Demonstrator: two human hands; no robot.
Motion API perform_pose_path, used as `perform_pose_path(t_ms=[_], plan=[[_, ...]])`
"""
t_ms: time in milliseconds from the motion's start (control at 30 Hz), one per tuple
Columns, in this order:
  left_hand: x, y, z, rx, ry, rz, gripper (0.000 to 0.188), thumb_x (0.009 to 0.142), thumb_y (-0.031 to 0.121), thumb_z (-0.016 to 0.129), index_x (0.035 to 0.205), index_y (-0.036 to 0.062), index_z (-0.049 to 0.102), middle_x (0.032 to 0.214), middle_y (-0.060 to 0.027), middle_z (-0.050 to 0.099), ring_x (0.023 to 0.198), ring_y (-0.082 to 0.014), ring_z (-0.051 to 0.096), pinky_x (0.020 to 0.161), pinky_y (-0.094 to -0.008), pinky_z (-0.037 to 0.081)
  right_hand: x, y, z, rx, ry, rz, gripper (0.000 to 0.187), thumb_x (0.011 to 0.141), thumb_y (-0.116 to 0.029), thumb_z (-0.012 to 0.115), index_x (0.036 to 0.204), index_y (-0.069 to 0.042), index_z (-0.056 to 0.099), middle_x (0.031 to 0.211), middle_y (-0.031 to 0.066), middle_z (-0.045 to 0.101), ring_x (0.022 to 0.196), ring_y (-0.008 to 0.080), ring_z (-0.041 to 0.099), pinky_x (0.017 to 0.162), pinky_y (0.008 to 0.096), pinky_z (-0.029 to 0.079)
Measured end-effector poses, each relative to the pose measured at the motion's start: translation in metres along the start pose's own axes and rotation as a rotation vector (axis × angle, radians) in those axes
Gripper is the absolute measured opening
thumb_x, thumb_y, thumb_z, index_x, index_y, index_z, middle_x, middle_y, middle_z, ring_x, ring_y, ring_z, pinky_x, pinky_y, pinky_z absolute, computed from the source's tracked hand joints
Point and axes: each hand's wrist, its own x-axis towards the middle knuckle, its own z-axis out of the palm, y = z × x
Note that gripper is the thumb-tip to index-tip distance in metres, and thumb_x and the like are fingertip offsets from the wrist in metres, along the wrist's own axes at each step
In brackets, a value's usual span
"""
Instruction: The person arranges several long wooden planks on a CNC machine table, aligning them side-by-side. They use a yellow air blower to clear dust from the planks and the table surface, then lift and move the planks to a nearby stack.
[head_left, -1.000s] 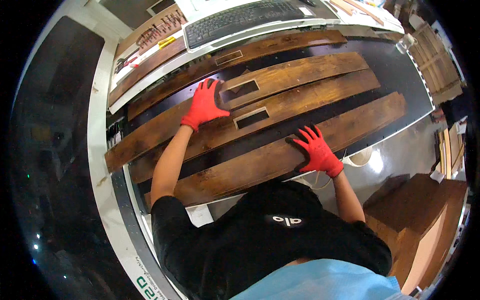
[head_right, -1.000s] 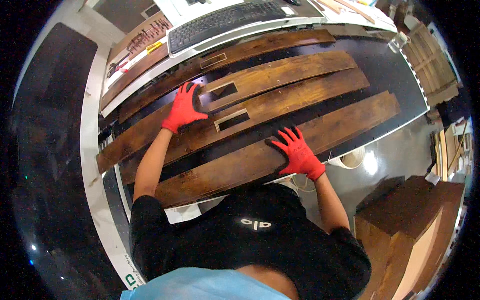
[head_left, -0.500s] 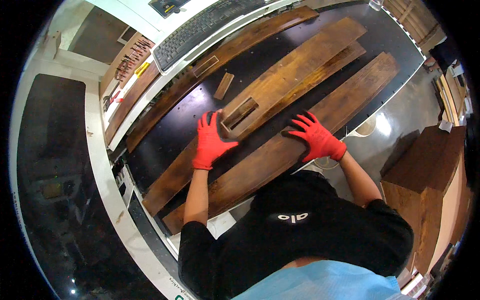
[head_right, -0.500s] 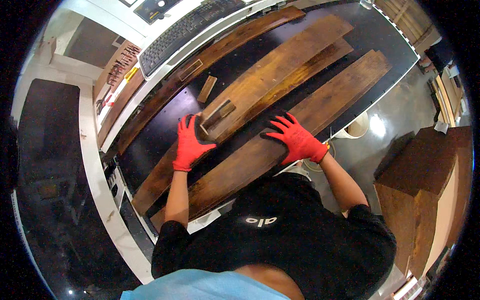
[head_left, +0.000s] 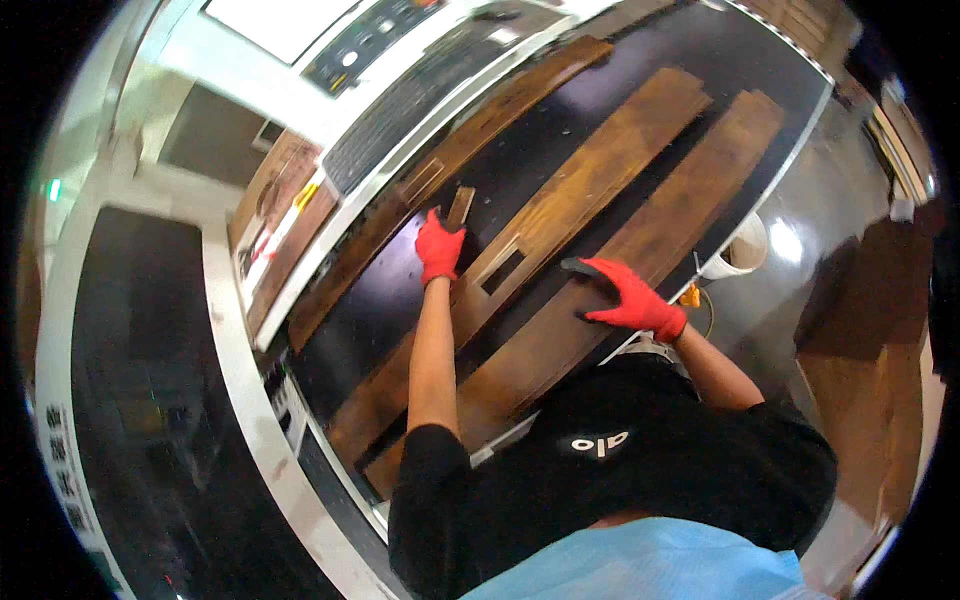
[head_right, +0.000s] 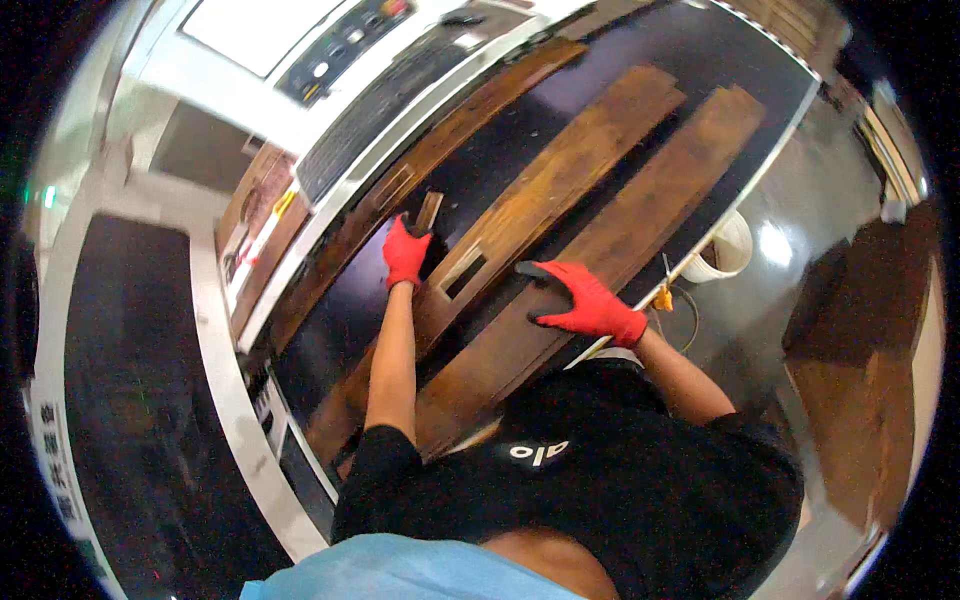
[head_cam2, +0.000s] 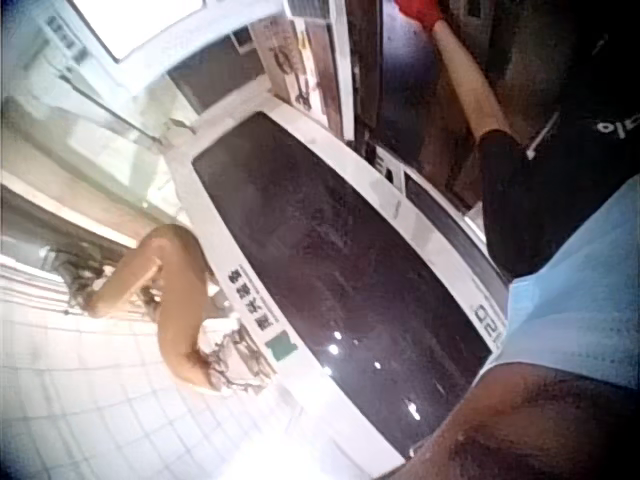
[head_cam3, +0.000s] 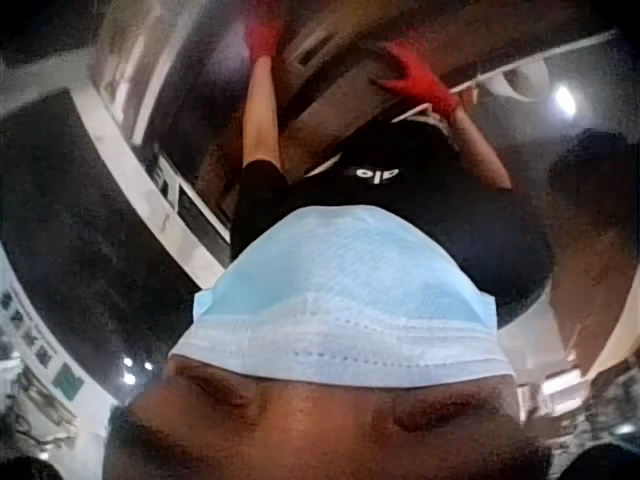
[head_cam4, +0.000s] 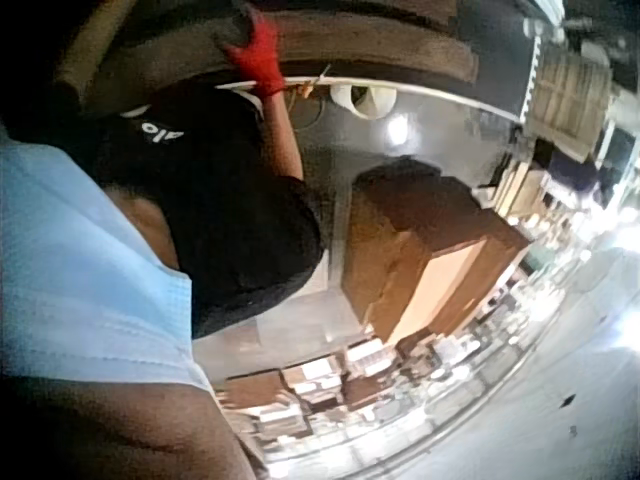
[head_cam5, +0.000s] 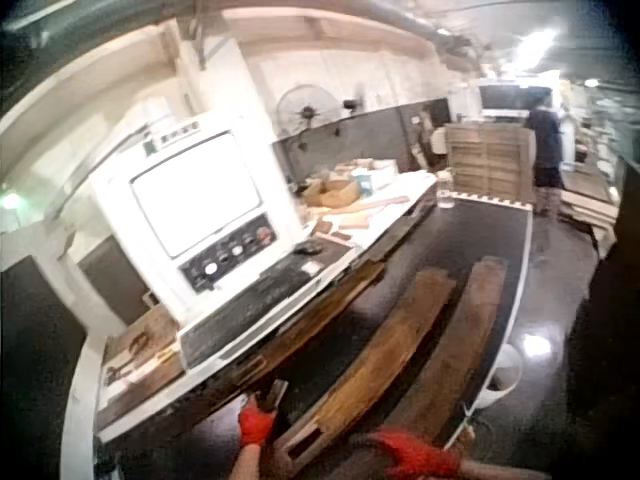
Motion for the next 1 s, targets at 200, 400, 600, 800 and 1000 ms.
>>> perform_pose_path(t_ms=[200,400,600,800,1000], plan=[[-0.068,0.177,-0.091,-0.672,-0.019,0.427,0.078,0.076,0.008,0.087,0.146,0.0024,0.053,0.110,-0.0097,0.067,0.098,-0.0246,0.062,0.091,-0.0371,0.050,-0.027,-0.008,0.028,0.730,0.368,0.237,0.075,0.095,-0.018,0.076,0.159,-0.012,0.037,0.130,0.0109,0.062,0.114,0.0179,0.062,0.099,0.0359,0.052],[-0.170,0.247,-0.088,-0.459,-0.178,0.846,0.102,0.066,0.030,0.091,0.154,0.0050,0.044,0.146,-0.0184,0.054,0.132,-0.0396,0.049,0.113,-0.0542,0.034,-0.060,0.037,0.057,0.235,1.026,0.560,0.071,0.091,-0.033,0.080,0.145,0.000,0.049,0.138,0.0148,0.057,0.122,0.0252,0.059,0.107,0.0404,0.046],[-0.247,0.233,-0.088,-0.154,-0.391,0.416,0.126,0.065,0.054,0.090,0.164,0.0129,0.025,0.161,-0.0274,0.033,0.148,-0.0481,0.028,0.120,-0.0616,0.020,-0.102,0.061,-0.091,0.228,1.825,0.026,0.023,0.094,-0.012,0.076,0.110,-0.001,0.064,0.097,0.0071,0.069,0.092,0.0147,0.063,0.078,0.0322,0.052],[-0.268,0.195,-0.092,0.085,-0.377,0.270,0.125,0.063,0.057,0.089,0.164,0.0202,0.027,0.156,-0.0336,0.033,0.145,-0.0523,0.028,0.119,-0.0664,0.018,-0.150,0.137,-0.193,-0.018,1.613,0.533,0.067,0.085,-0.024,0.083,0.138,0.000,0.049,0.109,0.0145,0.069,0.091,0.0245,0.068,0.082,0.0387,0.056],[-0.264,0.175,-0.099,-0.096,-0.342,0.203,0.117,0.057,0.050,0.093,0.156,0.0168,0.039,0.146,-0.0214,0.046,0.138,-0.0416,0.039,0.118,-0.0602,0.023,-0.078,0.078,-0.103,-0.586,0.640,0.110,0.096,0.069,-0.038,0.091,0.148,-0.003,0.049,0.150,0.0186,0.051,0.143,0.0349,0.045,0.120,0.0477,0.032]])
